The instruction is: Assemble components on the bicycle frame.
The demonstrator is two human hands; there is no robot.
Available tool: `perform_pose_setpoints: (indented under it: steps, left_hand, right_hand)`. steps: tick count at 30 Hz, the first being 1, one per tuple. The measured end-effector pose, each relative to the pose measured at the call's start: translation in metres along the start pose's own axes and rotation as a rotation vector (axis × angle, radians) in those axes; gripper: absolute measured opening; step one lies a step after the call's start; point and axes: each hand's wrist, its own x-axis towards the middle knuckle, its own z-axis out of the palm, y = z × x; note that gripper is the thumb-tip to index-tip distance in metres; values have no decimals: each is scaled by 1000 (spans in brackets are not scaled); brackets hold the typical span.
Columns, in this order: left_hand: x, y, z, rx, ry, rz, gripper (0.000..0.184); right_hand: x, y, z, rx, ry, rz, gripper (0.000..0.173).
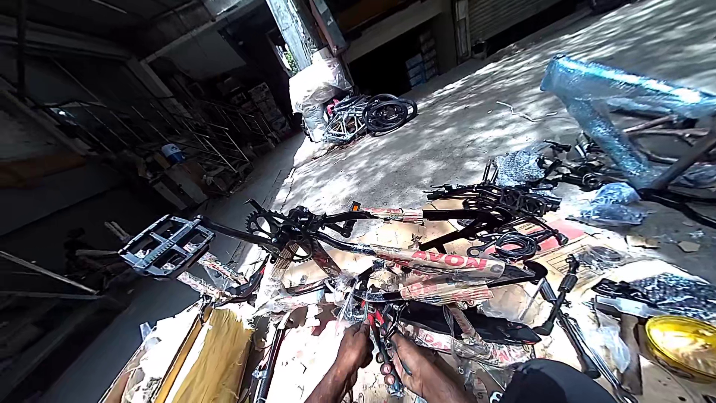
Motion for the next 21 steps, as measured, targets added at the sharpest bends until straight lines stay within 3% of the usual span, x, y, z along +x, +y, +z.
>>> perform_pose_setpoints:
  steps: [5, 10, 14, 21]
  left_hand:
    - [30, -30, -37, 9, 39, 87, 40]
    - [54, -53, -54, -87, -75, 190, 37]
    - [78, -59, -69, -90, -207, 275, 36]
    - [111, -59, -91, -160, -229, 370, 32]
  right_hand:
    - [11, 4, -5, 39, -37, 9, 47]
    - [14, 4, -7, 40, -39, 17, 47]
    - [12, 3, -7, 16, -29, 13, 49]
    - [13, 5, -8, -3, -24, -11, 51]
